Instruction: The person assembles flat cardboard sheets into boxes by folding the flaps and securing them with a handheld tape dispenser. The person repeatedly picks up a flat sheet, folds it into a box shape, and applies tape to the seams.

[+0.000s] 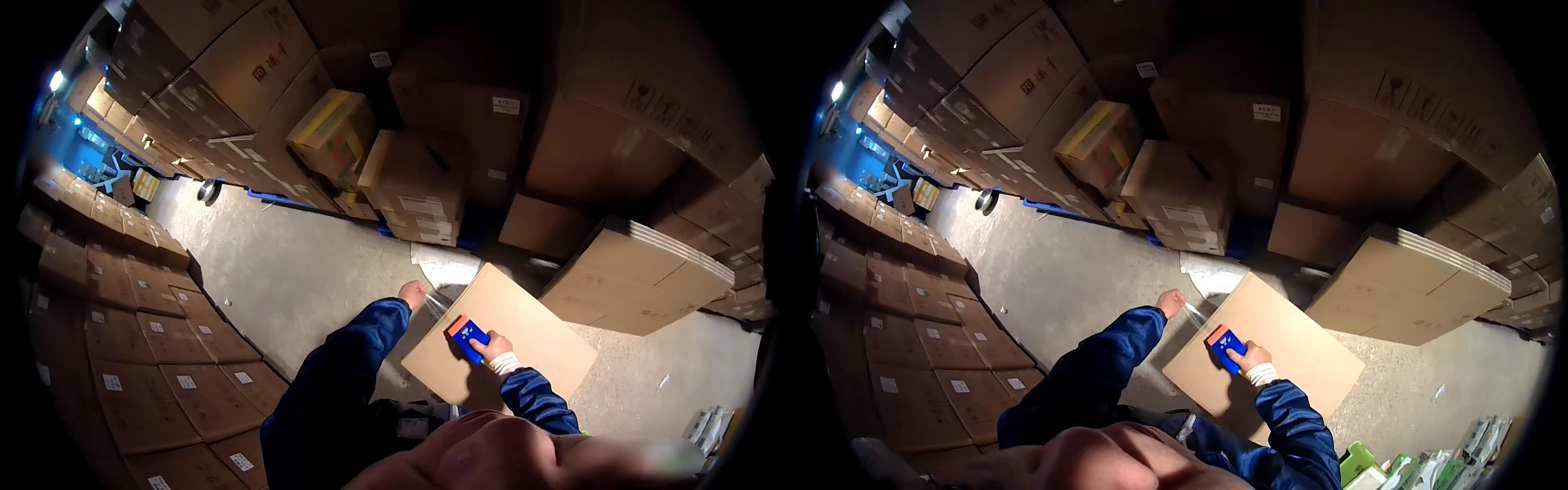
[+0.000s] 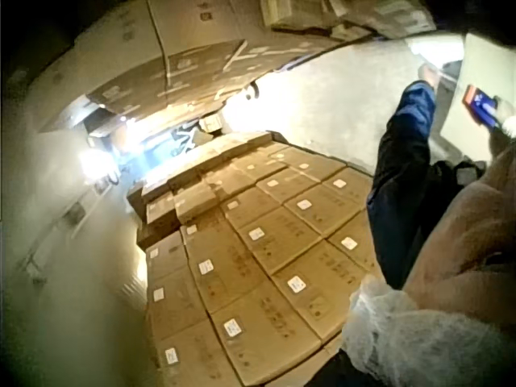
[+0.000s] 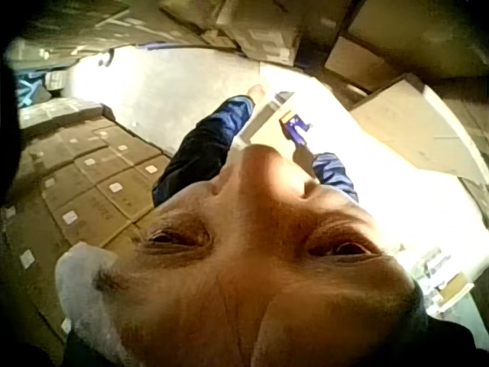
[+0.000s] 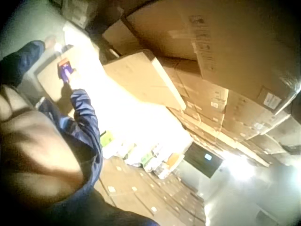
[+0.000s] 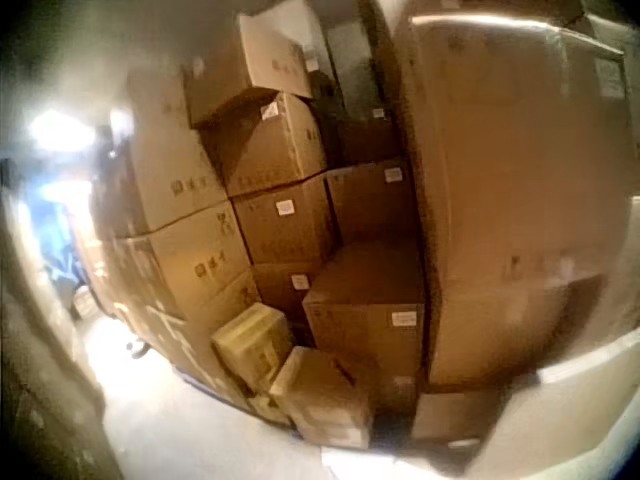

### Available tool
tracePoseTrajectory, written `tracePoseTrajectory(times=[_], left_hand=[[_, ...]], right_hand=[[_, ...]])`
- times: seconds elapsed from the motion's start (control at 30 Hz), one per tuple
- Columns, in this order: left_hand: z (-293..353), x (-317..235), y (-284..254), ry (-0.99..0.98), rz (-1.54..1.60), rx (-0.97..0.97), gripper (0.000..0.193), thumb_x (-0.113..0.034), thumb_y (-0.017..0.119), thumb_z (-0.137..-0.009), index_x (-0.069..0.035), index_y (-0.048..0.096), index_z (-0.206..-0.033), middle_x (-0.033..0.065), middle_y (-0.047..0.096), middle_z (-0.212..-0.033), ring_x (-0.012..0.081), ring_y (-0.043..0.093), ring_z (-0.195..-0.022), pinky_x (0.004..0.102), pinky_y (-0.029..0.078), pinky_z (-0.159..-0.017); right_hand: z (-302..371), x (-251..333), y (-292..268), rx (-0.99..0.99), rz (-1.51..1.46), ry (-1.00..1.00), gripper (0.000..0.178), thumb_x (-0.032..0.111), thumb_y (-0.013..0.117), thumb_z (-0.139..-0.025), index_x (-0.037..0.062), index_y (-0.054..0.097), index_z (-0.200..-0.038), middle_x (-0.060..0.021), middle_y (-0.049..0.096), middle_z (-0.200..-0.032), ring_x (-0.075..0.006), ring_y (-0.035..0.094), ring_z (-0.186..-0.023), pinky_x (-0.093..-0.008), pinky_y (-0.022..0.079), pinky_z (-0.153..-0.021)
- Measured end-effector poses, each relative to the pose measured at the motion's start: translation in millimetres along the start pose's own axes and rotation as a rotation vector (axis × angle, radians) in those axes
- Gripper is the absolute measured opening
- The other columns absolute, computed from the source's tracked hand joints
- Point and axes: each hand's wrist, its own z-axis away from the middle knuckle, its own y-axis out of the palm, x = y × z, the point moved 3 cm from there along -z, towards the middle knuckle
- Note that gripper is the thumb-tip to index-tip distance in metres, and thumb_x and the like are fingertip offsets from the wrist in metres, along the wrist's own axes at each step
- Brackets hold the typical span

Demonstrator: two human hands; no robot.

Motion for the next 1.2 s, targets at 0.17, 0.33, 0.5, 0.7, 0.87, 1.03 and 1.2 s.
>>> tracePoseTrajectory(times=[0.17,0.33,0.5,0.7,0.87,1.03,1.2], left_hand=[[4,-10,8,-0.033,-0.024,-0.033,0.008,-0.013,0.053,-0.073,-0.005,0.056,-0.072,0.0159,0.059,-0.072,0.0318,0.057,-0.069,0.0383,0.045,-0.064],[5,-9,5,0.018,0.032,-0.087,0.007,-0.011,0.056,-0.073,-0.005,0.056,-0.070,0.0156,0.058,-0.068,0.0314,0.057,-0.068,0.0391,0.045,-0.062],[9,1,5,0.021,0.072,-0.114,0.006,-0.011,0.056,-0.073,-0.005,0.056,-0.070,0.0164,0.058,-0.068,0.0319,0.057,-0.067,0.0386,0.045,-0.062],[-16,21,6,-0.063,0.007,-0.065,0.012,-0.014,0.053,-0.072,-0.003,0.058,-0.070,0.0181,0.059,-0.072,0.0337,0.057,-0.071,0.0397,0.045,-0.066],[-25,86,-4,0.194,-0.417,-0.066,0.021,-0.015,0.044,-0.077,-0.002,0.058,-0.068,0.0196,0.059,-0.078,0.0360,0.056,-0.075,0.0452,0.043,-0.065],[-7,26,20,-0.022,0.016,-0.054,0.014,-0.016,0.053,-0.076,-0.003,0.058,-0.073,0.0156,0.060,-0.072,0.0300,0.058,-0.070,0.0373,0.045,-0.063],[-6,50,19,-0.044,0.123,-0.068,0.008,-0.010,0.059,-0.074,-0.002,0.059,-0.078,0.0098,0.062,-0.071,0.0180,0.060,-0.066,0.0289,0.046,-0.062]], right_hand=[[2,-3,-1,-0.006,-0.015,0.029,0.064,0.061,0.055,-0.067,0.0007,0.059,-0.090,-0.0215,0.061,-0.076,-0.0342,0.061,-0.073,-0.0395,0.049,-0.069],[0,-3,2,-0.007,0.049,0.000,0.065,0.063,0.052,-0.068,0.0017,0.059,-0.090,-0.0202,0.062,-0.075,-0.0336,0.061,-0.071,-0.0399,0.049,-0.066],[-2,-2,5,0.015,0.054,-0.011,0.066,0.063,0.052,-0.068,0.0013,0.058,-0.091,-0.0206,0.062,-0.074,-0.0336,0.062,-0.070,-0.0403,0.049,-0.066],[-8,10,3,-0.011,0.067,0.023,0.065,0.062,0.052,-0.068,0.0012,0.057,-0.091,-0.0207,0.062,-0.075,-0.0341,0.061,-0.071,-0.0401,0.049,-0.067],[-8,56,-11,0.118,-0.054,-0.019,0.060,0.058,0.056,-0.069,0.0017,0.056,-0.091,-0.0230,0.060,-0.079,-0.0359,0.059,-0.076,-0.0411,0.046,-0.070],[-3,16,1,0.034,0.098,0.084,0.060,0.059,0.057,-0.068,0.0022,0.057,-0.087,-0.0208,0.060,-0.071,-0.0345,0.061,-0.068,-0.0402,0.049,-0.064],[-7,29,3,0.060,0.093,0.047,0.060,0.059,0.056,-0.068,0.0020,0.058,-0.087,-0.0202,0.060,-0.069,-0.0340,0.061,-0.066,-0.0403,0.049,-0.062]])
